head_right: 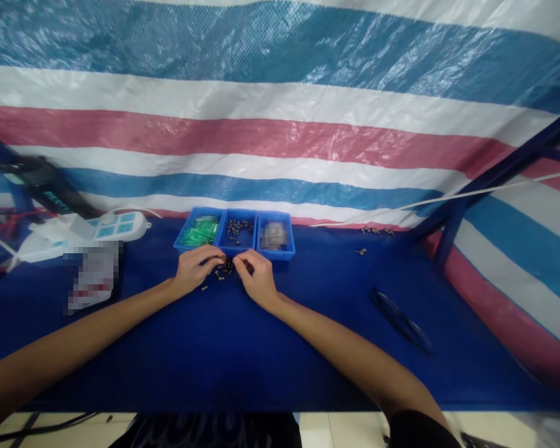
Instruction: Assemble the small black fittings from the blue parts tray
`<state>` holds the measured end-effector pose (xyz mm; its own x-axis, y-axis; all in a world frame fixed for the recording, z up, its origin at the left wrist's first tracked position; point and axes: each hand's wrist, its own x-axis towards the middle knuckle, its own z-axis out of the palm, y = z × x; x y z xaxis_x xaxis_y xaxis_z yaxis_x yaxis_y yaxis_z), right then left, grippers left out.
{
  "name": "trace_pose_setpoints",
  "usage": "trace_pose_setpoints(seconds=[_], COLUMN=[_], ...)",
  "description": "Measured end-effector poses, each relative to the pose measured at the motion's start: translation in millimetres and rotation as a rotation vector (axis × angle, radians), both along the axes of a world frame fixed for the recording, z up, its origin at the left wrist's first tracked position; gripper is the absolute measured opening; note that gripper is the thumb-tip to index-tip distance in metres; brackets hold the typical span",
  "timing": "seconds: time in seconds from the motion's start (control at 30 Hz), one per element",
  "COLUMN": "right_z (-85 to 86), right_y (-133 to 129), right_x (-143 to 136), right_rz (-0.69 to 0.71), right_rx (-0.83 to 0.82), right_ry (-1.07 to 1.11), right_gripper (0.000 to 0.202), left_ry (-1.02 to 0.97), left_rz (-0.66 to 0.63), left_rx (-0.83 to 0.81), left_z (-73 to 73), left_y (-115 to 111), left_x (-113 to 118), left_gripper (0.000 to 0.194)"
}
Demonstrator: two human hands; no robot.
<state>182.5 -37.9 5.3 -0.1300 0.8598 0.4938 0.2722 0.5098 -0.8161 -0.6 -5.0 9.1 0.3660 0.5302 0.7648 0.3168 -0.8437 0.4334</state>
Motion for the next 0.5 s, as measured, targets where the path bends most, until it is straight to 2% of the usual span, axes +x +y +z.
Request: trace_pose_setpoints(seconds=[0.5], right_z=[0.7], right_y=[-1.3], right_x=[0.3], right_rz=[0.002], right_rx=[0.04], right_ry=[-0.025], right_gripper=[0.018], left_ry=[0.097], left_rz=[-0.031], left_rx=[0.044], left_z=[-3.7], left_y=[3.3], left_x=[-1.1], left_gripper=[0.021])
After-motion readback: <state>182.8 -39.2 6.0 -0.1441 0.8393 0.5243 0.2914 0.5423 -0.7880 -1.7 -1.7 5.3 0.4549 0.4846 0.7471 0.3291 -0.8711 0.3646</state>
